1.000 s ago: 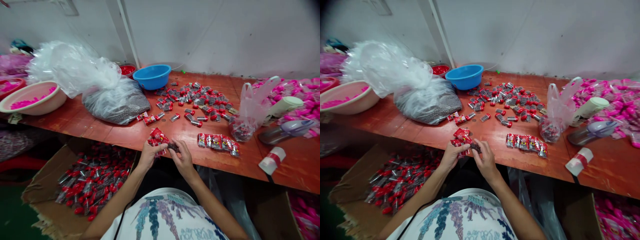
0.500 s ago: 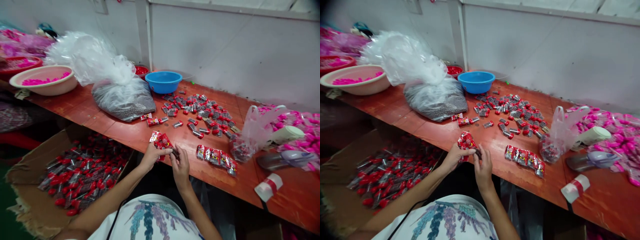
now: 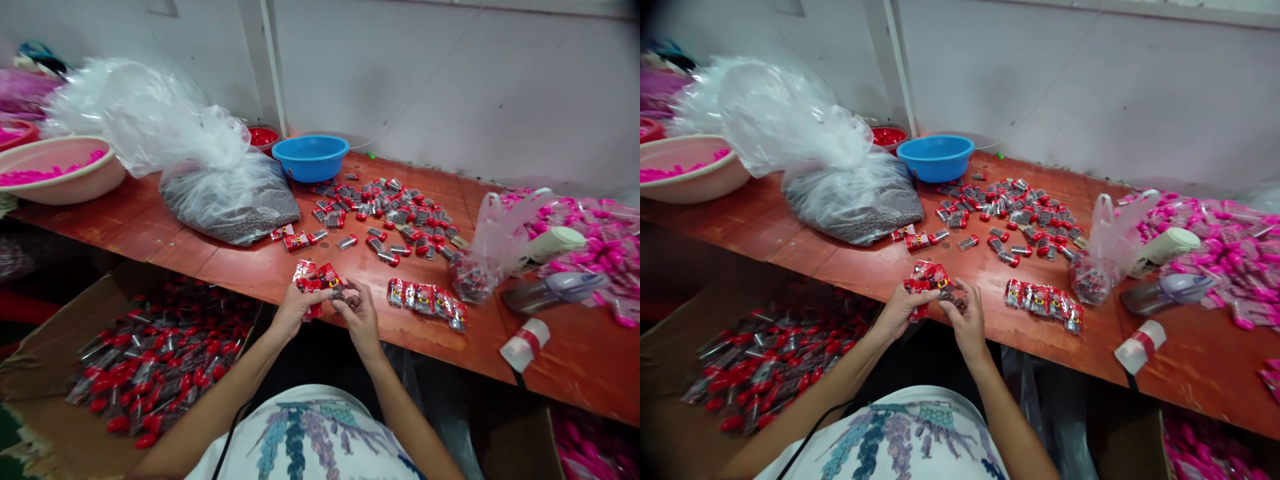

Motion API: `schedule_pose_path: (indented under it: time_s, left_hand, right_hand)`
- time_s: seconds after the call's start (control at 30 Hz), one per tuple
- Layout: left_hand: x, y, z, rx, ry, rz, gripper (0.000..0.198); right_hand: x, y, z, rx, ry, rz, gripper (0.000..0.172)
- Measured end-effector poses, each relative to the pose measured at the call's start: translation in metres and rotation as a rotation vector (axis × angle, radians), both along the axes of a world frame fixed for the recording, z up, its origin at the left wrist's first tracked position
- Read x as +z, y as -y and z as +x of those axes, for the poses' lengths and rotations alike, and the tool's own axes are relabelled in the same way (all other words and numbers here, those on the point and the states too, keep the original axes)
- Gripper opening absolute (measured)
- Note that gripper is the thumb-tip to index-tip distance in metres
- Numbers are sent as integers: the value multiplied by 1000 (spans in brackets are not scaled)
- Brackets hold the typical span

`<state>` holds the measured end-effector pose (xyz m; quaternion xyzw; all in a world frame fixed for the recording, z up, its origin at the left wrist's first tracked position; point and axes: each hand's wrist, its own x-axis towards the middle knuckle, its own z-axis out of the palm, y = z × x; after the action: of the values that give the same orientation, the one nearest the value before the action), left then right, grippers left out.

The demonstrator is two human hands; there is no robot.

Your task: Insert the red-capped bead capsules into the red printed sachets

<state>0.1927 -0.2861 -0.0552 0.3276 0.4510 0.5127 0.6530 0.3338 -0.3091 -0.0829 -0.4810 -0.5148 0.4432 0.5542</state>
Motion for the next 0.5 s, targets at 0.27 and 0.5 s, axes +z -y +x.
schedule_pose_path:
  time_s: [0.27, 0.5]
  left_hand:
    - [-2, -2, 4, -61, 8, -76, 35]
    - [-5, -3, 13, -99, 16, -74, 44]
  right_hand:
    - [5, -3, 18, 168, 169, 66, 46]
    - [16, -4, 35, 287, 286, 25, 57]
